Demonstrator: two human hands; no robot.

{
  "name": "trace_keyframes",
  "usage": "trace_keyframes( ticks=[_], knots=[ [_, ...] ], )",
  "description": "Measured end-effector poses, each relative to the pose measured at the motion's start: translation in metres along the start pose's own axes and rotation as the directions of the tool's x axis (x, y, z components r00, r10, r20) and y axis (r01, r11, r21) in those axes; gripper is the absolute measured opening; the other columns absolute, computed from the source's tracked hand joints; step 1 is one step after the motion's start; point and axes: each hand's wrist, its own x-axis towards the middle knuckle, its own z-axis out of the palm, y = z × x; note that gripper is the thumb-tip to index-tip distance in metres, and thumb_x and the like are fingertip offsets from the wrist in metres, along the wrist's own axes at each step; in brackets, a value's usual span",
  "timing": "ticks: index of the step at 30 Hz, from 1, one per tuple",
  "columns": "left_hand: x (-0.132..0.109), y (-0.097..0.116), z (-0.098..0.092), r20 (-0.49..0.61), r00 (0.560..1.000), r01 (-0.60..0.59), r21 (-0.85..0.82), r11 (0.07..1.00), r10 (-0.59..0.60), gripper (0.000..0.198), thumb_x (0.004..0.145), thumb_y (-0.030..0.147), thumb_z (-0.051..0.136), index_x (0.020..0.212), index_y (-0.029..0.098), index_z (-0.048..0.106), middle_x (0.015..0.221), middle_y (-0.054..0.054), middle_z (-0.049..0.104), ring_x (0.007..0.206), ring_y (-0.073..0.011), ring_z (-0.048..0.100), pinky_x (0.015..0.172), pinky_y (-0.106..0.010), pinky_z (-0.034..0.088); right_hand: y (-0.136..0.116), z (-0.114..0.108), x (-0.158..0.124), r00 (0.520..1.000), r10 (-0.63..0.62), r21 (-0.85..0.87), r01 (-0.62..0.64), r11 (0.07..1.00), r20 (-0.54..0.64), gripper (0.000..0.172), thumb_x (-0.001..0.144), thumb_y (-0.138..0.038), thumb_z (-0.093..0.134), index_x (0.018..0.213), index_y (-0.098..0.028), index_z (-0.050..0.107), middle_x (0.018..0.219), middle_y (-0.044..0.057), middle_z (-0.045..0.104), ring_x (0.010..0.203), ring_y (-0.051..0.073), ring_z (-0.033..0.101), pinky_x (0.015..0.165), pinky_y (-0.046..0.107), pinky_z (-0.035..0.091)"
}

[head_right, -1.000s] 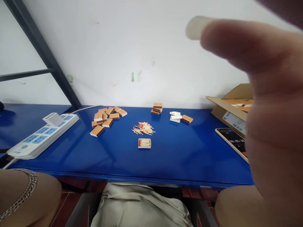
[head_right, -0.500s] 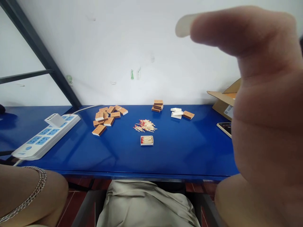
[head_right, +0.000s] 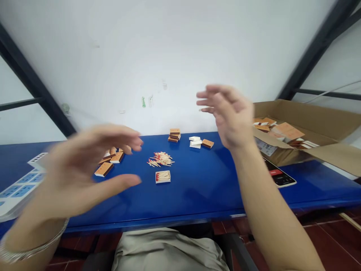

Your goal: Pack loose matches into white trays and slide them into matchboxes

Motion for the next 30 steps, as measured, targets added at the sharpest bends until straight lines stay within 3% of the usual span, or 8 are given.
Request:
trace_keyframes(
  ticks=[2, 4, 7, 13, 18, 22, 27, 30],
  knots=[
    [-0.004, -0.028, 0.026, 0.263, 0.959, 0.084, 0.091, 0.992, -0.105, 0.053, 0.078, 0.035, 0.079, 0.125, 0.025, 0.057, 0.116, -0.006, 0.065, 0.101, -0.0213, 0.064, 0.087, -0.038, 0.056, 0.047, 0.003, 0.005, 0.990, 0.117, -0.058, -0.122, 0.991, -0.083, 0.031, 0.081, -0.044, 0.067, 0.102, -0.021, 0.066, 0.099, 0.008, 0.073, 0.090, 0.021, 0.069, 0.085, 0.043, 0.055],
    [-0.009, -0.062, 0.050, 0.468, 0.870, 0.103, 0.139, 0.985, -0.157, 0.063, 0.075, 0.040, 0.079, 0.130, 0.024, 0.053, 0.122, -0.009, 0.062, 0.110, -0.0253, 0.061, 0.094, -0.043, 0.054, 0.091, 0.000, 0.005, 0.974, 0.197, -0.256, -0.219, 0.942, -0.110, 0.031, 0.077, -0.041, 0.069, 0.097, -0.018, 0.068, 0.092, 0.009, 0.074, 0.087, 0.022, 0.070, 0.086, 0.042, 0.055],
    [-0.019, -0.102, 0.074, 0.593, 0.785, 0.091, 0.179, 0.980, -0.181, 0.065, 0.076, 0.035, 0.077, 0.133, 0.021, 0.049, 0.135, -0.013, 0.055, 0.128, -0.0306, 0.050, 0.107, -0.049, 0.045, 0.128, -0.012, -0.004, 0.962, 0.268, -0.491, -0.213, 0.845, 0.043, 0.030, 0.076, -0.039, 0.069, 0.098, -0.017, 0.072, 0.092, 0.009, 0.076, 0.089, 0.023, 0.070, 0.088, 0.041, 0.053],
    [-0.029, -0.124, 0.075, 0.609, 0.776, 0.080, 0.165, 0.983, -0.166, 0.051, 0.083, 0.031, 0.065, 0.129, 0.018, 0.050, 0.121, -0.012, 0.061, 0.113, -0.0263, 0.058, 0.100, -0.043, 0.048, 0.136, -0.016, -0.016, 0.898, 0.433, -0.659, -0.281, 0.698, 0.076, 0.026, 0.078, -0.037, 0.066, 0.091, -0.016, 0.074, 0.088, 0.010, 0.076, 0.085, 0.025, 0.070, 0.082, 0.040, 0.055],
    [-0.032, -0.129, 0.070, 0.585, 0.789, 0.118, 0.160, 0.980, -0.190, 0.051, 0.082, 0.034, 0.067, 0.129, 0.018, 0.053, 0.111, -0.009, 0.064, 0.103, -0.0240, 0.062, 0.095, -0.039, 0.049, 0.148, 0.026, -0.002, 0.872, 0.423, -0.597, -0.207, 0.775, 0.247, 0.044, 0.078, -0.035, 0.070, 0.116, -0.015, 0.069, 0.122, 0.013, 0.070, 0.112, 0.026, 0.065, 0.100, 0.042, 0.050],
    [-0.033, -0.129, 0.070, 0.565, 0.800, 0.144, 0.148, 0.978, -0.203, 0.053, 0.081, 0.035, 0.069, 0.129, 0.018, 0.054, 0.109, -0.008, 0.064, 0.100, -0.0230, 0.062, 0.092, -0.038, 0.050, 0.161, 0.060, 0.013, 0.813, 0.464, -0.576, -0.203, 0.792, 0.352, 0.062, 0.074, -0.027, 0.075, 0.132, -0.013, 0.060, 0.141, 0.015, 0.058, 0.129, 0.027, 0.055, 0.111, 0.040, 0.043],
    [-0.032, -0.130, 0.068, 0.552, 0.802, 0.170, 0.158, 0.973, -0.229, 0.053, 0.080, 0.036, 0.070, 0.128, 0.019, 0.055, 0.106, -0.007, 0.065, 0.092, -0.0209, 0.063, 0.086, -0.035, 0.050, 0.171, 0.068, 0.018, 0.804, 0.487, -0.585, -0.223, 0.779, 0.342, 0.038, 0.083, -0.023, 0.065, 0.117, -0.008, 0.068, 0.123, 0.017, 0.070, 0.114, 0.025, 0.066, 0.105, 0.038, 0.047],
    [-0.031, -0.131, 0.068, 0.548, 0.804, 0.172, 0.159, 0.972, -0.232, 0.048, 0.081, 0.037, 0.068, 0.125, 0.019, 0.057, 0.101, -0.006, 0.066, 0.087, -0.0198, 0.063, 0.082, -0.033, 0.050, 0.169, 0.063, 0.014, 0.807, 0.484, -0.580, -0.226, 0.783, 0.339, 0.037, 0.086, -0.029, 0.062, 0.119, -0.011, 0.068, 0.124, 0.015, 0.069, 0.114, 0.023, 0.065, 0.105, 0.037, 0.047]
  ],
)
